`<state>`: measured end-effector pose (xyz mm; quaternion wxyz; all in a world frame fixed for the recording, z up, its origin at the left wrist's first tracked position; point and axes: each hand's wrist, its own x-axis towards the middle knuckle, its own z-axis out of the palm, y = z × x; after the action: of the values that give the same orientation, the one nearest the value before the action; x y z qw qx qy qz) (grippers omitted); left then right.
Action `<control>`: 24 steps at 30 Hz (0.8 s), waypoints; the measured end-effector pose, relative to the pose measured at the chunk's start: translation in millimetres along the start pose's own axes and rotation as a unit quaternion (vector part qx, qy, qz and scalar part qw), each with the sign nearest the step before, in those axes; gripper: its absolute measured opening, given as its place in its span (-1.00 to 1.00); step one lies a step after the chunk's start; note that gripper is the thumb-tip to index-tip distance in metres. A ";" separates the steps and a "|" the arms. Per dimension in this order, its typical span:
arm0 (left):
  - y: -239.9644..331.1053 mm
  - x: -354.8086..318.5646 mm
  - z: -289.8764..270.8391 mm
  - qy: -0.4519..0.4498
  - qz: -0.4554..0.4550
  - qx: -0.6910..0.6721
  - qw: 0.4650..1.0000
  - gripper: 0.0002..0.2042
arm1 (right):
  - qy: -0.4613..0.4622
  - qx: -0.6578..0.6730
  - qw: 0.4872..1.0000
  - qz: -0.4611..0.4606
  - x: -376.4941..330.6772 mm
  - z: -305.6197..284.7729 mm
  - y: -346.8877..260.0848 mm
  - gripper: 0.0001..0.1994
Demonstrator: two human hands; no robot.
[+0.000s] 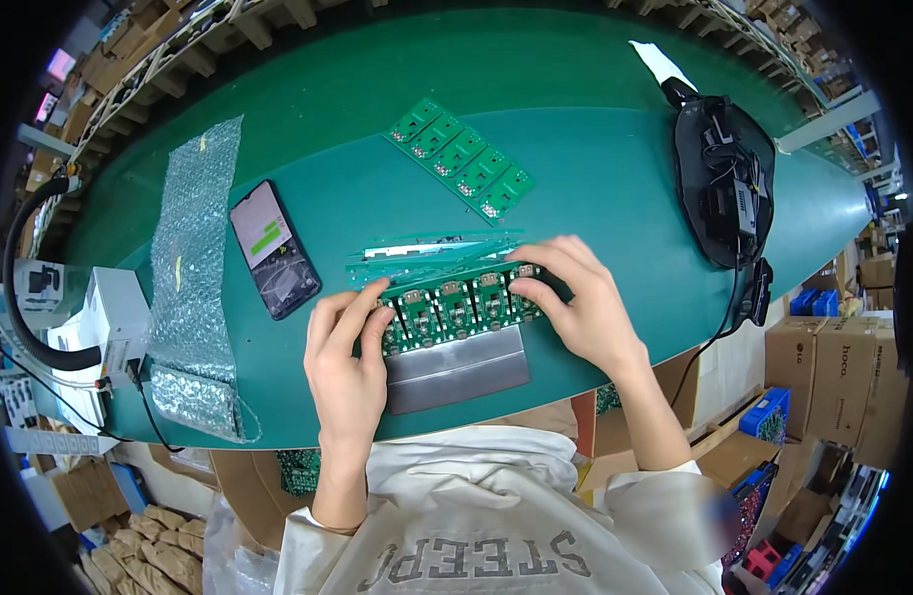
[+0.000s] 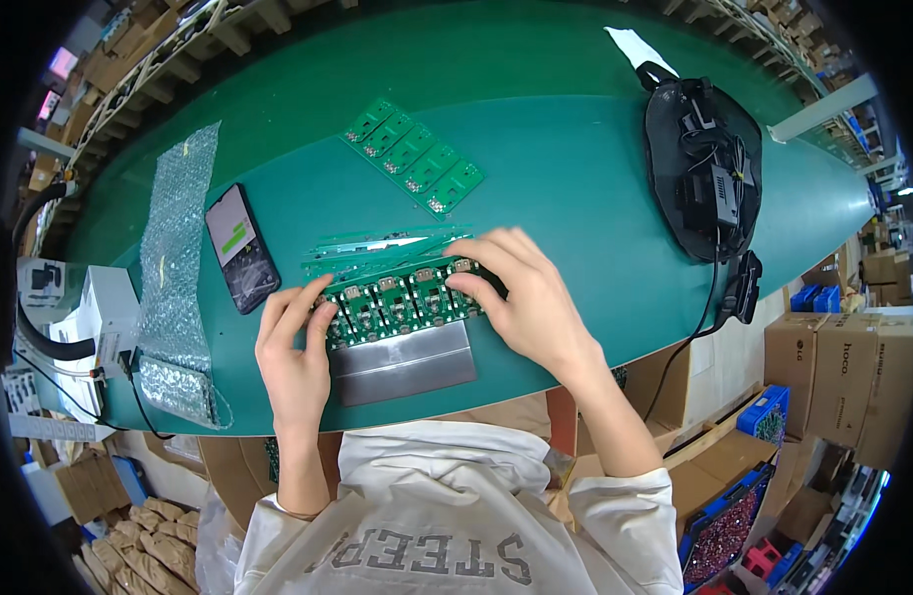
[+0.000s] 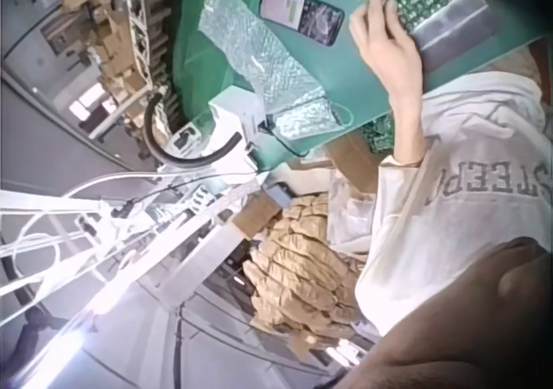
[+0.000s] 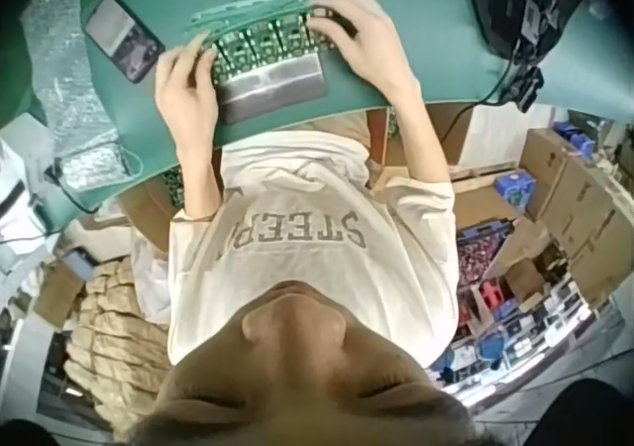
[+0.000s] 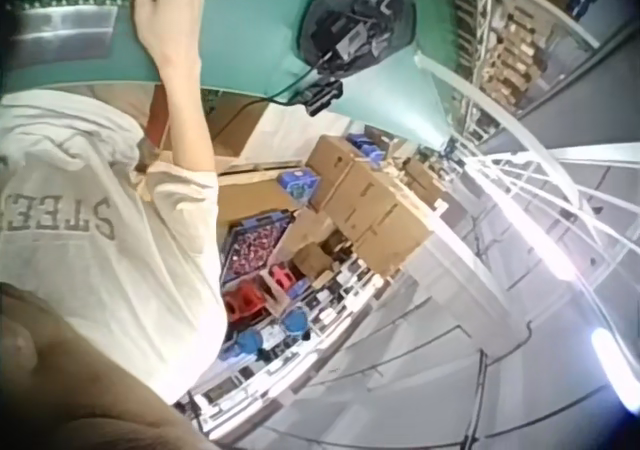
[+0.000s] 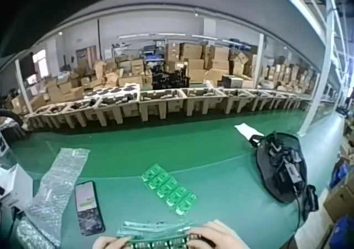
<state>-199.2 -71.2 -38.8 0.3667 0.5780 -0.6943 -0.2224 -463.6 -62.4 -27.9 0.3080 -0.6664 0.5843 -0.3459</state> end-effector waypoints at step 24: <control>-4.5 0.8 -6.7 -0.062 0.055 0.005 0.997 -0.88 | 0.019 -0.119 0.984 -0.128 -2.6 19.4 -6.0 -0.88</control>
<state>-191.2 -72.2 -37.7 0.3320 0.5260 -0.7473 -0.2339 -444.5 -59.0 -34.4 0.1687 -0.7612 0.5364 -0.3231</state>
